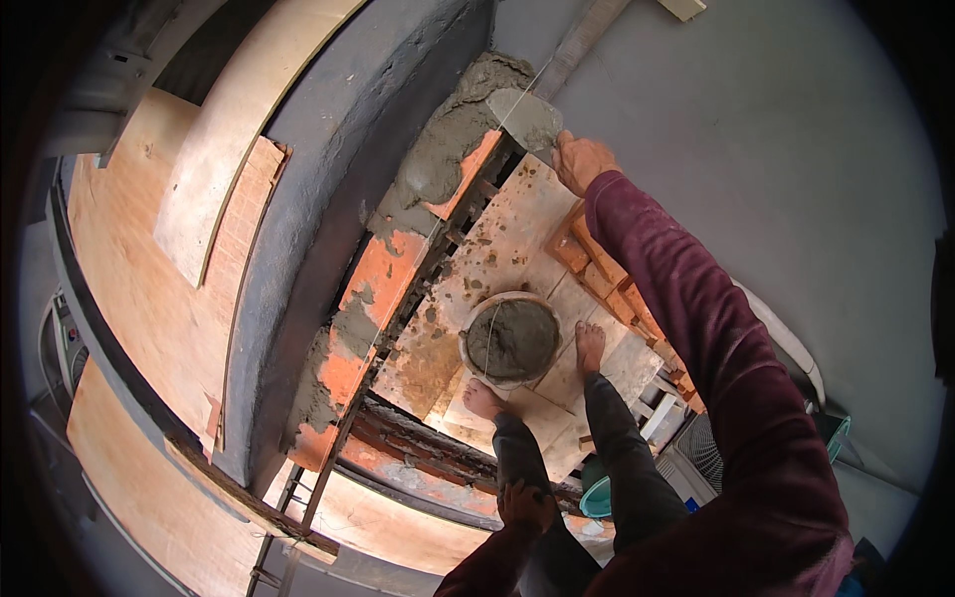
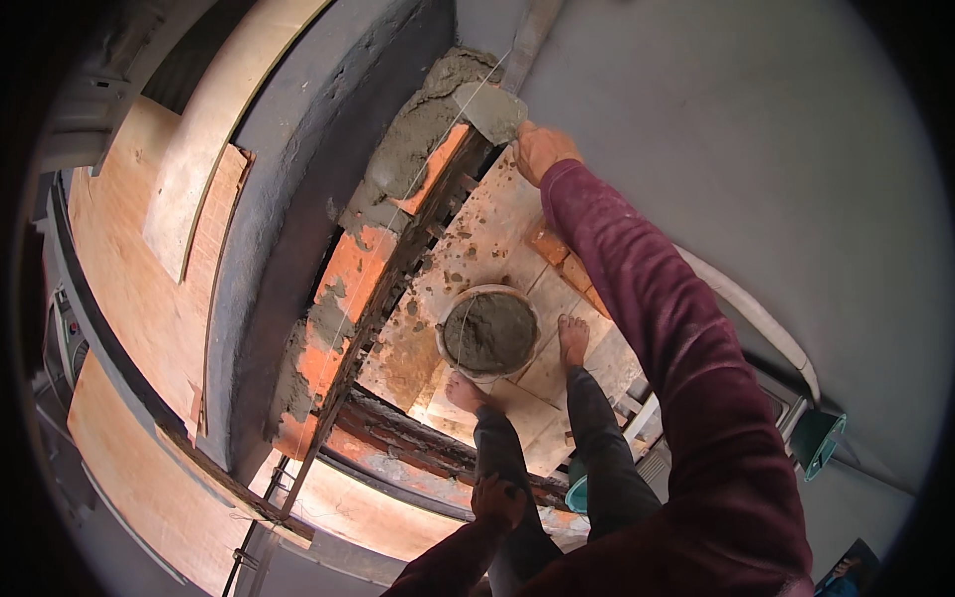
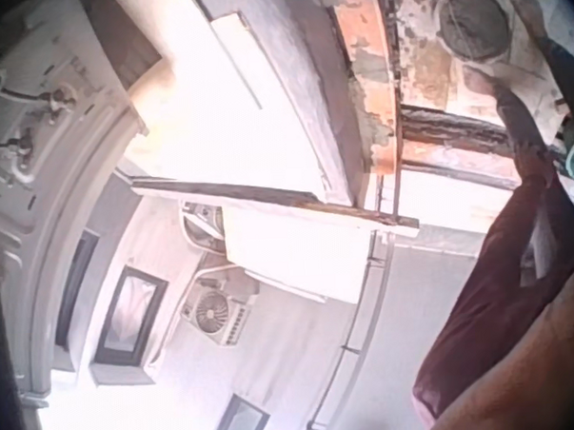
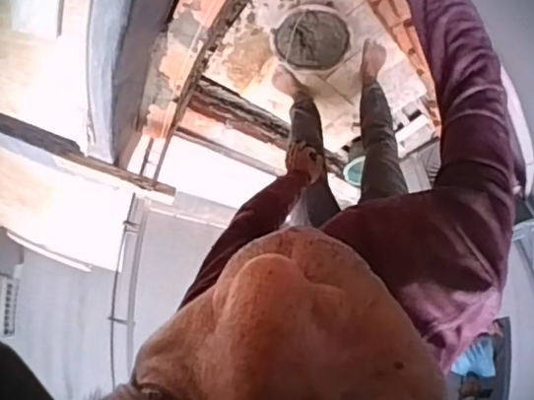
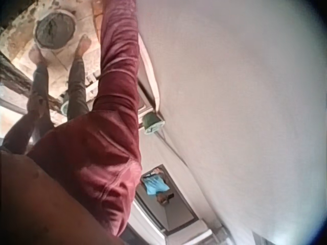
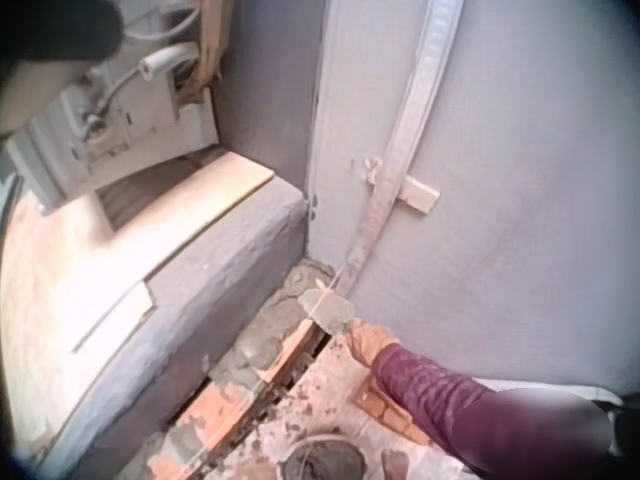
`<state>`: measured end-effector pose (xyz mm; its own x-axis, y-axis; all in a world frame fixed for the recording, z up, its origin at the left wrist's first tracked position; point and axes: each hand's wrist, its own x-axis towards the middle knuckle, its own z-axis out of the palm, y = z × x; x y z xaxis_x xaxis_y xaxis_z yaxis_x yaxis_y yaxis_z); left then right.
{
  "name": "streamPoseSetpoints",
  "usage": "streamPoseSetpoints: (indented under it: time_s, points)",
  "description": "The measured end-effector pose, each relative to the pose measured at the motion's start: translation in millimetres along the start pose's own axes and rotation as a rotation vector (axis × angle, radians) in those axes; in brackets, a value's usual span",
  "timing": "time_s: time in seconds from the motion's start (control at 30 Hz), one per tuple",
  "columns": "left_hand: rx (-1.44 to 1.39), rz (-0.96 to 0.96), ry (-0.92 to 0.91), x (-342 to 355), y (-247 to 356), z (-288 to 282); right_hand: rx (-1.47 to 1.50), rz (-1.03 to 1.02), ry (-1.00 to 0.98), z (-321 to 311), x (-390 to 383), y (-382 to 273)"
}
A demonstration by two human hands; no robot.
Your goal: The person applies mortar to a wall with a trowel, positions bricks along a guide string, and taps them into place using a hammer.
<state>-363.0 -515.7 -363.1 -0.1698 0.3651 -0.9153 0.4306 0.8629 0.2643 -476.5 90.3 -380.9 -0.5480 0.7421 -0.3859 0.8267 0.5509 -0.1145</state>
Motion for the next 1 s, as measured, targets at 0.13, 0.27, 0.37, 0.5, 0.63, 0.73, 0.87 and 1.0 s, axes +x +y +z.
streamPoseSetpoints:
  time_s: [0.13, 0.27, 0.37, 0.5, 0.63, 0.73, 0.87, 1.0]
  points:
    - [0.003, -0.034, -0.02, -2, 0, -6, 0.099, 0.038, 0.026, 5, -28, -23]
    - [0.017, -0.012, 0.009, -2, -2, -7, 0.135, 0.024, 0.077, 0, -28, -43]
    - [0.007, -0.003, 0.002, 1, -8, -7, 0.184, 0.094, 0.068, -1, 4, -43]
    - [0.043, 0.042, 0.019, 1, -9, -8, 0.275, 0.259, -0.007, -9, 28, -38]
    - [0.022, 0.001, -0.019, 0, -5, -18, 0.408, 0.259, -0.063, -18, 11, -58]
    - [0.005, 0.001, -0.004, 0, -10, -12, 0.398, 0.221, -0.071, 2, -18, -67]
    - [-0.001, 0.014, 0.007, 0, -15, -7, 0.545, 0.269, -0.032, 36, -22, -56]
    - [-0.009, 0.035, 0.036, 0, -16, -8, 0.725, 0.299, 0.094, 73, -35, -57]
